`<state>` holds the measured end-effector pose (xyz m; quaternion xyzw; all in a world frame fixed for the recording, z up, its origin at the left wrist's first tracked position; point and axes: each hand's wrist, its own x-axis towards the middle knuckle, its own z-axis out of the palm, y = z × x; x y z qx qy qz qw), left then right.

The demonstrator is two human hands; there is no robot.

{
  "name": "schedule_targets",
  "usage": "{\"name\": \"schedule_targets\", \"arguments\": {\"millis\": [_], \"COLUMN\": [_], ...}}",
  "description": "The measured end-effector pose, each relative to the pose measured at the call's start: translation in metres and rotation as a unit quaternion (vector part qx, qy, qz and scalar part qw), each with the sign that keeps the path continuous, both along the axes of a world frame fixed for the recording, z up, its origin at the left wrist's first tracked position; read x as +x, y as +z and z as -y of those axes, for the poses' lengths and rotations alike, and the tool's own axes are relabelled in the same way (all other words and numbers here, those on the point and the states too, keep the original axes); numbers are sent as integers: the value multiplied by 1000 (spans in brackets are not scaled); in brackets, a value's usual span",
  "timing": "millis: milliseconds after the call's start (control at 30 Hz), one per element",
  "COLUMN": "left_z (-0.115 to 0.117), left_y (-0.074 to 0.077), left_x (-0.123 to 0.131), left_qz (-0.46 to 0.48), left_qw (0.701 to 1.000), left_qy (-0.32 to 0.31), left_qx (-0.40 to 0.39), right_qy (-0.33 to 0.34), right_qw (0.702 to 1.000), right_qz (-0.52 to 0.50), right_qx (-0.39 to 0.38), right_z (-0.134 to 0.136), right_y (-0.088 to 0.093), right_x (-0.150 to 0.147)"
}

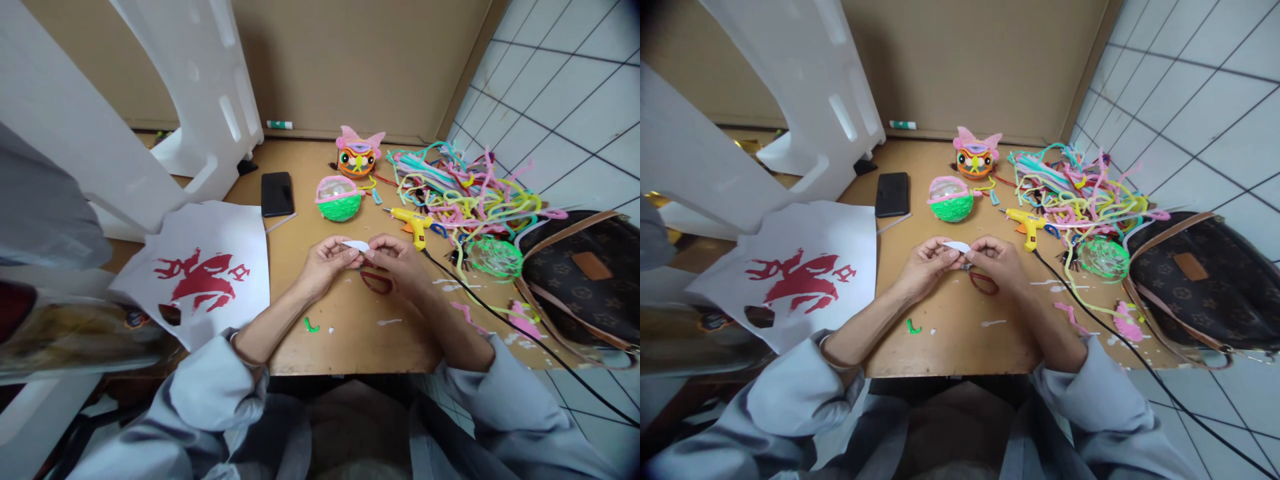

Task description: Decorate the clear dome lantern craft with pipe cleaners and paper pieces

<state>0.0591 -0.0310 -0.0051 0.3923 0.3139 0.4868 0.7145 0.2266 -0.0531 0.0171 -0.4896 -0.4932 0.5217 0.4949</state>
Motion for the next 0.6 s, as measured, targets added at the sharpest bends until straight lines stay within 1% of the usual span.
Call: {"name": "schedule_targets", "arguments": {"millis": [133, 267, 333, 400, 500, 600], "left_z": [-1, -2, -1, 0, 1, 2], "left_y": [-2, -2, -1, 1, 2, 3], "left_x": [0, -2, -2, -2, -3, -3], "left_qz": [-30, -59, -73, -82, -78, -70], "left_qw": [999, 997, 995, 995, 996, 997], "left_qy": [24, 41, 43, 34, 9, -15], "left_qx": [20, 39, 43, 42, 34, 22], "right_qy": [3, 44, 61, 58, 30, -9], "right_qw": [1000, 996, 992, 990, 993, 1000], "right_qz": [-4, -46, -73, -90, -80, -25], "right_qx": [-19, -57, -85, -96, -75, -13], "right_z": [0, 0, 1, 1, 0, 0], "right_y": [1, 2, 1, 1, -1, -2], "right_x": [1, 1, 0, -1, -2, -3]}}
